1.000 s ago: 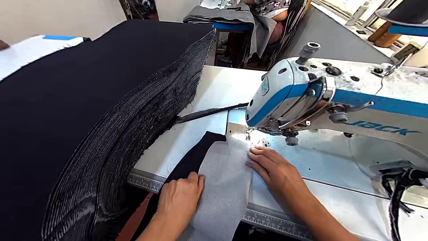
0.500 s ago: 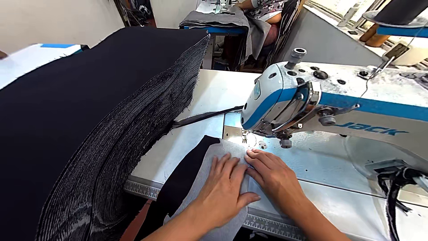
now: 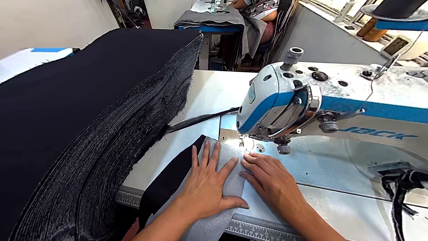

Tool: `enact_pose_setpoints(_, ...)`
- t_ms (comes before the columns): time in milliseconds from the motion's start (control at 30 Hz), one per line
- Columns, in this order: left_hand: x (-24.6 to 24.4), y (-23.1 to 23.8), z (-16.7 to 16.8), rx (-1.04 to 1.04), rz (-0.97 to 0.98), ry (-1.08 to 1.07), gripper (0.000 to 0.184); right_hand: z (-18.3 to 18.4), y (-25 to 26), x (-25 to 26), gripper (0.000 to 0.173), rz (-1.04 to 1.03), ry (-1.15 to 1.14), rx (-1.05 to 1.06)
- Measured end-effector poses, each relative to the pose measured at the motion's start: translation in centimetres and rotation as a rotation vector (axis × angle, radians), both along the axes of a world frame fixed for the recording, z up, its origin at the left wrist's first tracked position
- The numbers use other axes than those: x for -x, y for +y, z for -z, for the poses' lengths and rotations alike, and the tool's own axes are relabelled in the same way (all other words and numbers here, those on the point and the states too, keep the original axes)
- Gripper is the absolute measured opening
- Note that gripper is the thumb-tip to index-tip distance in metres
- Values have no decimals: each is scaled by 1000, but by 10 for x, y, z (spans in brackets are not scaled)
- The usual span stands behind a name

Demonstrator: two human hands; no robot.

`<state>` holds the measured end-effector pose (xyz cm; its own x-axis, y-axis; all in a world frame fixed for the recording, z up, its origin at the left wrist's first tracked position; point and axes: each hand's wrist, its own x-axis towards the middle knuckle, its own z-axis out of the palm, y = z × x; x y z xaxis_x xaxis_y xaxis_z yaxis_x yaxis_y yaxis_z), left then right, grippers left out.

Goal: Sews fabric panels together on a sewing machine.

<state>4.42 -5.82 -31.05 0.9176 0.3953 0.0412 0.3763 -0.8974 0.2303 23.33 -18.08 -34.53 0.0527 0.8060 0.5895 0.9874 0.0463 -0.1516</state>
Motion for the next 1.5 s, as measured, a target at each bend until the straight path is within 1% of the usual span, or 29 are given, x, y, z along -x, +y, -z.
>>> enact_pose_setpoints(100,-3,5,4,-1,-34,-70,83,-2,5,-3,40,-11,-32,12)
enact_pose_setpoints(167,-3,7,11,-69,-23,-198,70,-3,8,-7,39,-20,-41,17)
enact_pose_setpoints(267,-1,11,21,-160,139,-424,39,-4,12,-13,37,-30,-42,22)
enact_pose_setpoints(300,-1,12,22,-152,202,-450,32,-4,12,-14,36,-29,-42,23)
enact_pose_setpoints(333,-1,14,21,-128,236,-443,31,-4,12,-14,36,-27,-42,25)
enact_pose_setpoints(433,-4,16,17,-42,222,-359,40,-4,14,-14,36,-22,-36,20)
enact_pose_setpoints(567,-2,5,13,-39,157,-259,47,-2,15,-15,35,-9,10,16)
enact_pose_setpoints(667,4,1,19,-60,173,-287,47,-2,16,-15,35,-1,27,19)
enact_pose_setpoints(767,-1,3,20,-73,173,-301,46,-2,15,-15,35,14,44,28)
enact_pose_setpoints(867,-9,1,19,-119,130,-280,51,-1,15,-17,35,72,68,36)
enact_pose_setpoints(1000,-12,-10,21,-176,56,-284,51,-1,14,-16,38,111,51,54)
enact_pose_setpoints(1200,-17,-6,19,-141,69,-272,50,-3,14,-18,46,126,59,62)
enact_pose_setpoints(1367,-16,-11,20,-166,39,-292,50,-1,14,-17,47,141,38,73)
enact_pose_setpoints(1500,-14,-8,20,-154,63,-284,51,-1,14,-17,45,128,49,61)
